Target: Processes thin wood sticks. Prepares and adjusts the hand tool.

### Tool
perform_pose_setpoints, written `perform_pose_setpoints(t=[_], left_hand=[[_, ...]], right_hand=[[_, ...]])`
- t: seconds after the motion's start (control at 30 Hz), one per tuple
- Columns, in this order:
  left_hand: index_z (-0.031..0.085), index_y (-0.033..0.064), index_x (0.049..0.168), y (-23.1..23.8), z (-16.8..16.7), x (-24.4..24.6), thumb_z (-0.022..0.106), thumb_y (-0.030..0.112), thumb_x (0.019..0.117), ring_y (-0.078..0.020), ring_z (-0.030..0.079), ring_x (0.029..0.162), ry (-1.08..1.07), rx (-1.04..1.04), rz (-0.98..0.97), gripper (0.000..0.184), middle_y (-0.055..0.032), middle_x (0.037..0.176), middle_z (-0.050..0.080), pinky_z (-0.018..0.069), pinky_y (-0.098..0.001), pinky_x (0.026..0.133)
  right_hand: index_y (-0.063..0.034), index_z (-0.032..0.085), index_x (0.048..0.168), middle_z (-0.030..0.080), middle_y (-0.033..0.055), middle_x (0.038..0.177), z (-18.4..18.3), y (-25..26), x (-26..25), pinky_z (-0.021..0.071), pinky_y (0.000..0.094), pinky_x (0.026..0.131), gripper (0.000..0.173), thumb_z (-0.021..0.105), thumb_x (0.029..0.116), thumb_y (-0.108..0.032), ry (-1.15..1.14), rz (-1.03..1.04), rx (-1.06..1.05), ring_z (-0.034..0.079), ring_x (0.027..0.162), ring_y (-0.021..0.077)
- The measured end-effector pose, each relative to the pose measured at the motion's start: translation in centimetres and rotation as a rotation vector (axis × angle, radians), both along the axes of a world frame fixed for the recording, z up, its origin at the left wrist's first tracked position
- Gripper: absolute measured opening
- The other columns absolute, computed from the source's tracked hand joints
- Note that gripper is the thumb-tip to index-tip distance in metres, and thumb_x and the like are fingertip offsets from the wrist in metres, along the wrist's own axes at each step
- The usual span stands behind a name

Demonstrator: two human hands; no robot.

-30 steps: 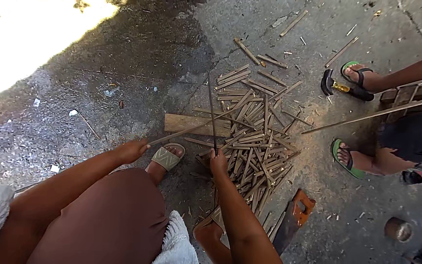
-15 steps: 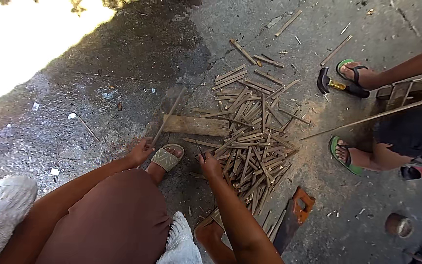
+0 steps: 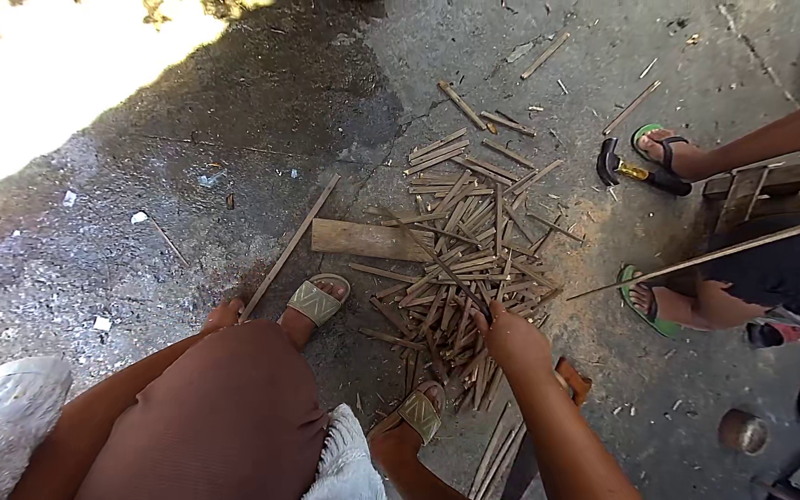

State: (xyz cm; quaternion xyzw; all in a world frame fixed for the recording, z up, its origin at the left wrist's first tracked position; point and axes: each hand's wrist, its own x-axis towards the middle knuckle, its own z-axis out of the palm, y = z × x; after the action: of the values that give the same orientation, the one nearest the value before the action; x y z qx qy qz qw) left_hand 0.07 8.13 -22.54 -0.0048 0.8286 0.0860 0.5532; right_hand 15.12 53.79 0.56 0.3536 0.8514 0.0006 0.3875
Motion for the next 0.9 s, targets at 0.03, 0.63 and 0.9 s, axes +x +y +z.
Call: perform_pose_setpoints(t=[0.03, 0.63, 0.9], left_hand=[[0.053, 0.0029, 0.138, 0.2, 0.1, -0.2, 0.059, 0.024, 0.1052, -0.0476, 0.054, 0.132, -0.014, -0.012, -0.029, 0.039, -0.0283, 0.144, 0.053, 0.0460, -0.0649, 0.102], [0.037, 0.0055, 0.150, 2.0, 3.6, -2.0, 0.041, 0.026, 0.1108, -0.0478, 0.064, 0.119, 0.071, -0.079, 0.033, 0.044, -0.0319, 0.127, 0.063, 0.0514, -0.0631, 0.096], [0.039, 0.0032, 0.146, 2.9, 4.5, -2.4, 0.036, 0.028, 0.1122, -0.0479, 0.064, 0.119, 0.169, -0.085, 0.036, 0.042, -0.0313, 0.135, 0.059, 0.0516, -0.0633, 0.096]], right_hand=[[-0.0029, 0.058, 0.136, 0.068, 0.0278, 0.121, 0.6, 0.5, 0.7, 0.0534, 0.0636, 0.090, 0.055, 0.043, 0.1097, -0.049, -0.015, 0.015, 0.021, 0.069, 0.110, 0.0467], [-0.0061, 0.070, 0.116, 0.071, 0.0272, 0.106, 7.8, 6.1, -8.2, 0.0522, 0.0686, 0.079, 0.035, 0.059, 0.1057, -0.037, -0.169, 0.314, 0.136, 0.069, 0.103, 0.0504], [0.0001, 0.061, 0.127, 0.065, 0.0274, 0.097, 1.8, 13.4, -3.9, 0.0553, 0.0524, 0.073, 0.051, 0.046, 0.1093, -0.046, 0.027, -0.260, -0.083, 0.066, 0.074, 0.0351]])
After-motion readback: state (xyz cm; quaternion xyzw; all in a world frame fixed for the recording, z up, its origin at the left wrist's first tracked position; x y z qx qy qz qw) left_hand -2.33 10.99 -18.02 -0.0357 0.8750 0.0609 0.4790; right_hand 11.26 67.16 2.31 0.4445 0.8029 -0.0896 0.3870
